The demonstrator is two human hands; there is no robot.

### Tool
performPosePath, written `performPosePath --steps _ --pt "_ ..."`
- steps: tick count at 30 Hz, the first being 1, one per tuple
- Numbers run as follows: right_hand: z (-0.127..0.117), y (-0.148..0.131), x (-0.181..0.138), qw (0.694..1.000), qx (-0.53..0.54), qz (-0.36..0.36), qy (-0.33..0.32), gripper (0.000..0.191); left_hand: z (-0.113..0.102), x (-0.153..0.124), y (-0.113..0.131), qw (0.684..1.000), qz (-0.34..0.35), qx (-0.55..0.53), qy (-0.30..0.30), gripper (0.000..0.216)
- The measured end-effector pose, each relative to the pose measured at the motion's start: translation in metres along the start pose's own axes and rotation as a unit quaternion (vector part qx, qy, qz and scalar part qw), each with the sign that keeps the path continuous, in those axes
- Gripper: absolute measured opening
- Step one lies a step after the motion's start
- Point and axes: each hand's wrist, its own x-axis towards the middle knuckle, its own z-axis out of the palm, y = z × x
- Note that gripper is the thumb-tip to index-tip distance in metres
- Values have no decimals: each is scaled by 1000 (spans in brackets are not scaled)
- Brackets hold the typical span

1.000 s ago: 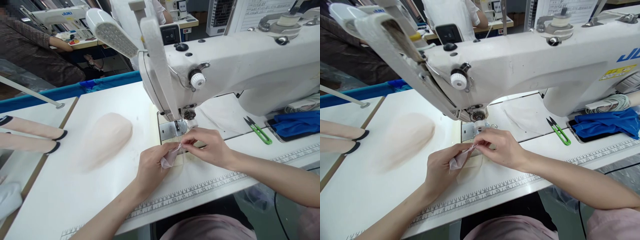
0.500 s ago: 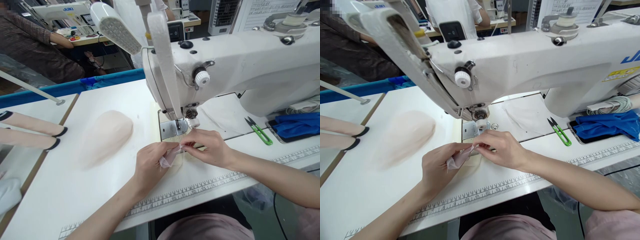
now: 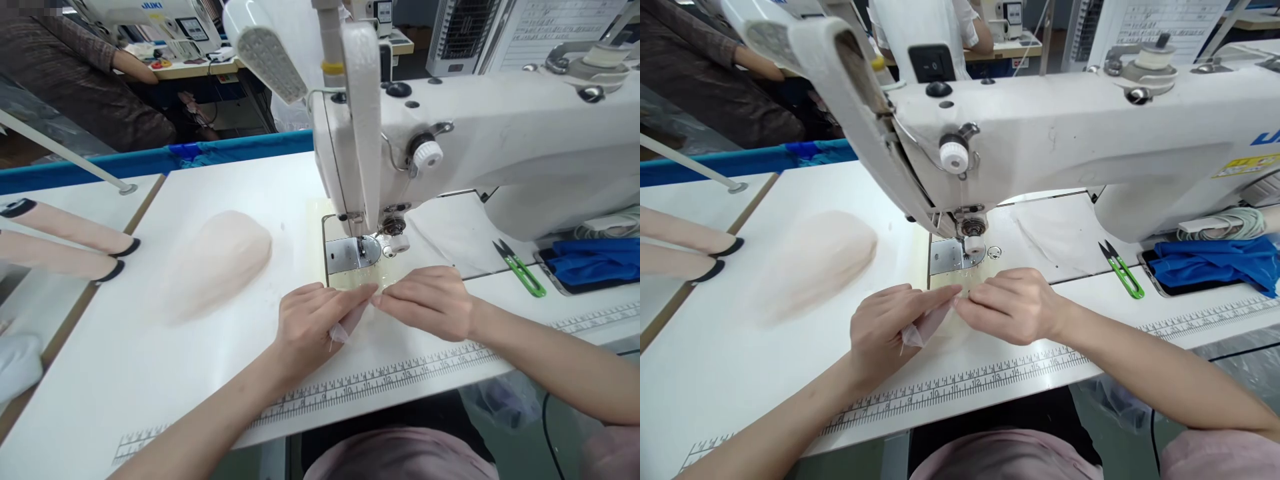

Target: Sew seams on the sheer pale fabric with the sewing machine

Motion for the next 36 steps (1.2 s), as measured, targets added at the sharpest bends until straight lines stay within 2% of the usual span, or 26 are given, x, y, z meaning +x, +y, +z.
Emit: performPosePath --steps 4,7,10,12,15,16,17,19,21,24,26,27,29,32,34,36 --pt "-3 -1 1 997 -37 -62 -3 24 -3 0 3 1000 -10 -7 -1 15" --pt "1 -2 -3 999 -15 -43 -1 22 -8 1 5 997 -54 -11 -50 9" --pt "10 -4 -7 995 31 87 -47 16 -7 2 3 979 -141 -5 -150 12" --pt "16 -5 -8 976 66 182 -97 15 -3 2 -1 963 -178 24 -199 17" --pt "22 -4 -4 941 94 288 -150 16 6 0 -7 954 -207 78 -204 10" --pt "23 -2 -2 930 92 317 -162 14 9 -1 -8 952 -216 94 -194 19" --pt "24 0 -1 920 85 342 -174 14 10 -1 -8 952 -221 108 -183 37" --pt "25 4 2 905 70 371 -193 13 12 -2 -8 956 -211 142 -147 70" --pt "26 7 4 900 60 383 -199 13 13 -4 -7 964 -165 185 -99 79" --pt "28 10 4 898 64 390 -193 12 12 -6 -2 973 -38 219 -68 44" --pt "28 11 4 897 71 395 -187 11 12 -8 0 972 33 213 -98 25" --pt "29 12 4 896 74 397 -184 11 12 -9 1 970 51 206 -119 24" --pt "29 13 4 895 73 402 -179 11 13 -11 3 967 55 194 -154 29" --pt "30 16 1 898 55 399 -178 11 13 -11 1 968 43 179 -173 31" --pt "29 18 -3 914 25 368 -171 13 14 -10 -1 969 37 172 -175 30" --pt "27 18 -7 939 -12 304 -162 20 14 -9 -4 970 36 167 -175 28"
